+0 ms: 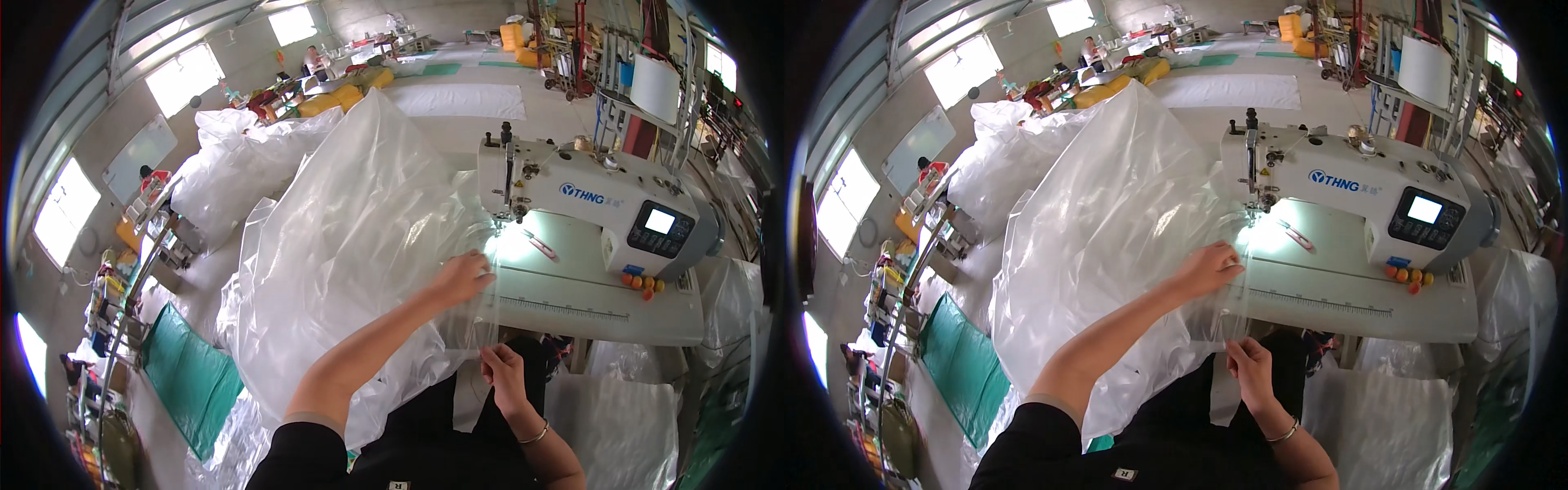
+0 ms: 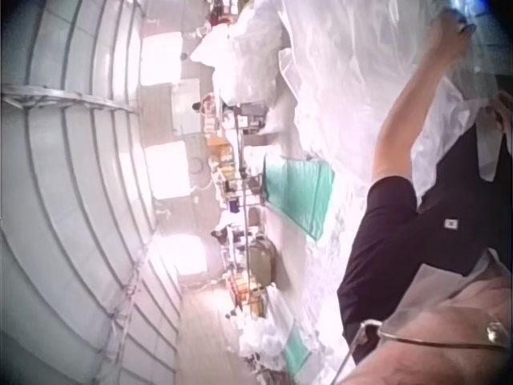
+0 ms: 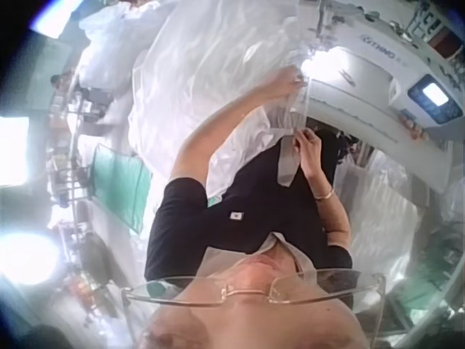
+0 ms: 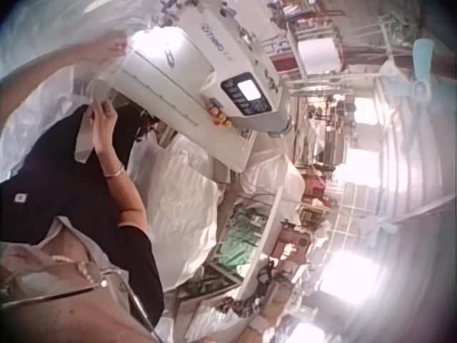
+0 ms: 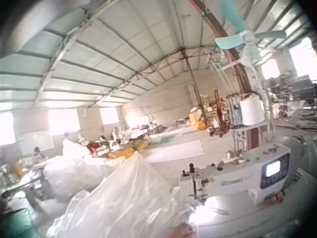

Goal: The person aligns and sews large white plastic sheets using an industrial sewing machine. They repeatedly position the material under the needle, guide it through the machine, and trim excess thread with scissors. The process involves handling the plastic with both hands to maintain alignment during stitching.

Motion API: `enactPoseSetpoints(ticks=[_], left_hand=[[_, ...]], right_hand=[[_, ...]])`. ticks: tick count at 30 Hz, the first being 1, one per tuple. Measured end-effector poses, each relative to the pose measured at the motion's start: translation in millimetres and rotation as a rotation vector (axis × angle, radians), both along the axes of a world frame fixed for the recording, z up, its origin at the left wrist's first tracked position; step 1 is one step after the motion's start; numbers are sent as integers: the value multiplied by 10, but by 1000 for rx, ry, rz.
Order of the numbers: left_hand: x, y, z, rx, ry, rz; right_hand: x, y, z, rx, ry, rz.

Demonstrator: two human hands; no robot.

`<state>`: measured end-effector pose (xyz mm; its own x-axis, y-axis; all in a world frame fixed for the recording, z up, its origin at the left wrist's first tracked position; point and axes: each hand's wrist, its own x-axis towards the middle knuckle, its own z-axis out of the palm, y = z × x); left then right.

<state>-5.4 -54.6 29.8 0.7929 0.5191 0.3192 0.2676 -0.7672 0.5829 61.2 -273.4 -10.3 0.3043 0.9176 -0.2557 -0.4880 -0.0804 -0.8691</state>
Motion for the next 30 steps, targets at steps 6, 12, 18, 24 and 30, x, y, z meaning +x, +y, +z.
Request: enactPoseSetpoints(ticks=[6,12,18,24,30], left_hand=[[203,-265,-39,179,85,25],[152,-281,-281,211,-82,46],[89,-188,-246,267,114,-4],[44,-213,-116,225,114,4],[49,-167,-140,214,145,7]], right_hand=[[-47,12,2,-29,-22,6],[116,-11,24,-60,-349,59],[663,503,153,250,-1166,-277],[1090,1290,275,275,-1580,-235],[1220,1655,167,229,-1802,-54]])
